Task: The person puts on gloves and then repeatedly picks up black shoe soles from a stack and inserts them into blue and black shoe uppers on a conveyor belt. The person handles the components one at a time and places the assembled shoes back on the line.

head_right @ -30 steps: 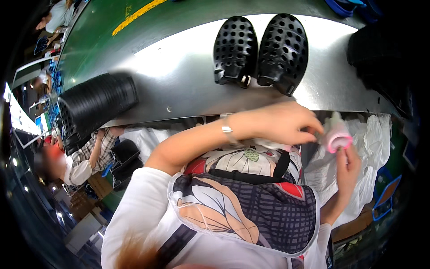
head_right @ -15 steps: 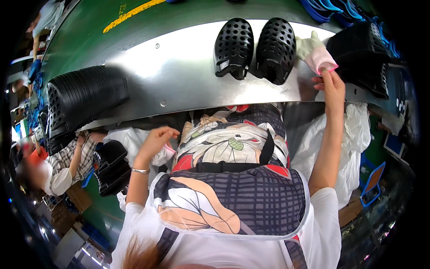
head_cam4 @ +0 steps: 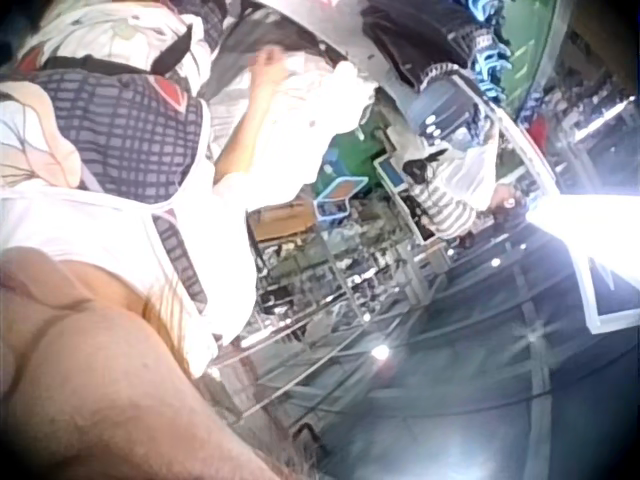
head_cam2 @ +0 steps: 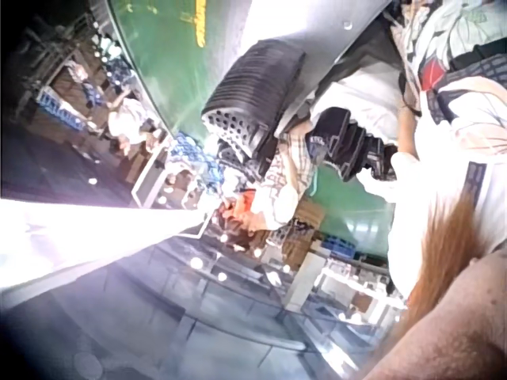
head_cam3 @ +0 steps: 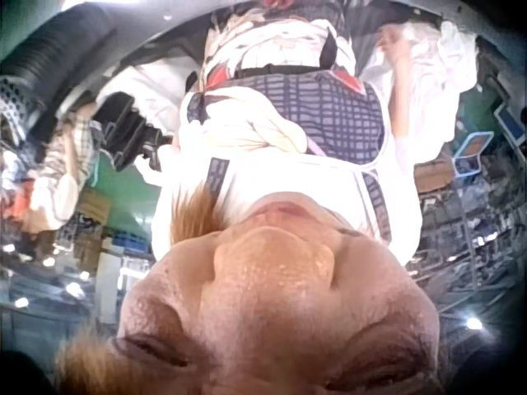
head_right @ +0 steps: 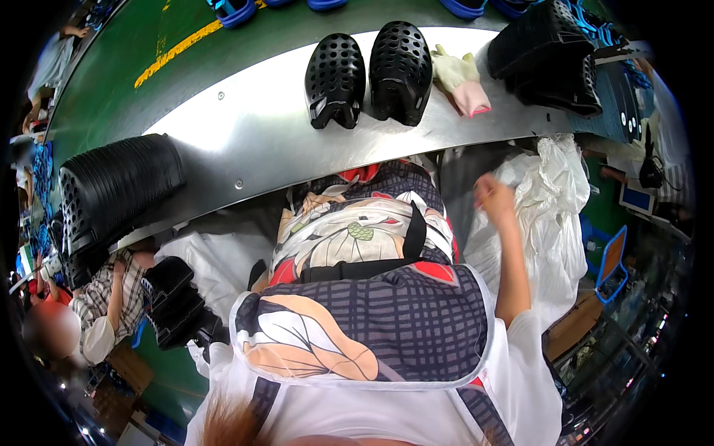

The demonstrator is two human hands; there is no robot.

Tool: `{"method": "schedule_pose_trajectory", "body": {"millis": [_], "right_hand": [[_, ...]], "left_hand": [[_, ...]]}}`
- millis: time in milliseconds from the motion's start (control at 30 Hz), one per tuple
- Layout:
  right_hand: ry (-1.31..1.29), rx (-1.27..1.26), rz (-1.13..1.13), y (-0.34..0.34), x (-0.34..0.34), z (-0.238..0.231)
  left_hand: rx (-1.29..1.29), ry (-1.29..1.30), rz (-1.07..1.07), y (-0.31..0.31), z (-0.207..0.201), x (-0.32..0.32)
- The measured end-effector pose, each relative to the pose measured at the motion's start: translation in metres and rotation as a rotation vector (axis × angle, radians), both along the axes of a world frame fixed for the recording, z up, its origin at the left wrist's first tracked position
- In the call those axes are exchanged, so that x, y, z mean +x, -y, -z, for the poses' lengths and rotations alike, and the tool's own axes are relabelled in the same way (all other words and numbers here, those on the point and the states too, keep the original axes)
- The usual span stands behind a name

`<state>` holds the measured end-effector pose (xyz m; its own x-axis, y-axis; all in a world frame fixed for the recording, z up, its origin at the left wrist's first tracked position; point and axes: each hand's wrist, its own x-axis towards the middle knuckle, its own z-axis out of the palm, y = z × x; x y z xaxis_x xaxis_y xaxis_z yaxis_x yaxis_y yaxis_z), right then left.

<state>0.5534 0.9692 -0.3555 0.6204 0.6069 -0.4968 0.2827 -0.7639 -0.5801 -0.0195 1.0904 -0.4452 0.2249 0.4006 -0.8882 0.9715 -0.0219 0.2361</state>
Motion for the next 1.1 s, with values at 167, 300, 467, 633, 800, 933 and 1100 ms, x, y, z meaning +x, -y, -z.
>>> {"method": "schedule_pose_trajectory", "body": {"millis": [167, 300, 467, 633, 800, 933, 1100], "right_hand": [[0.055, -0.392, -0.466, 0.108, -0.049, 0.133], [-0.582, -0.317, 0.088, 0.136, -0.051, 0.148], [-0.427, -0.553, -0.374, 0.151, -0.076, 0.105], [-0.461, -0.667, -0.289, 0.139, -0.107, 0.082], [-0.414, -0.751, -0.331, 0.106, -0.073, 0.059], [-0.381, -0.755, -0.360, 0.093, -0.060, 0.056], [-0.324, -0.725, -0.430, 0.076, -0.048, 0.071]], "left_hand": [[0.003, -0.004, -0.009, -0.010, -0.004, 0.011], [0.002, -0.005, -0.082, -0.015, -0.018, 0.012], [-0.043, -0.064, -0.161, -0.042, -0.060, 0.030], [-0.042, -0.125, -0.154, -0.107, -0.103, 0.047], [-0.077, -0.128, -0.228, -0.118, -0.115, 0.062], [-0.066, -0.115, -0.231, -0.122, -0.122, 0.067], [-0.027, -0.094, -0.223, -0.124, -0.125, 0.063]]}}
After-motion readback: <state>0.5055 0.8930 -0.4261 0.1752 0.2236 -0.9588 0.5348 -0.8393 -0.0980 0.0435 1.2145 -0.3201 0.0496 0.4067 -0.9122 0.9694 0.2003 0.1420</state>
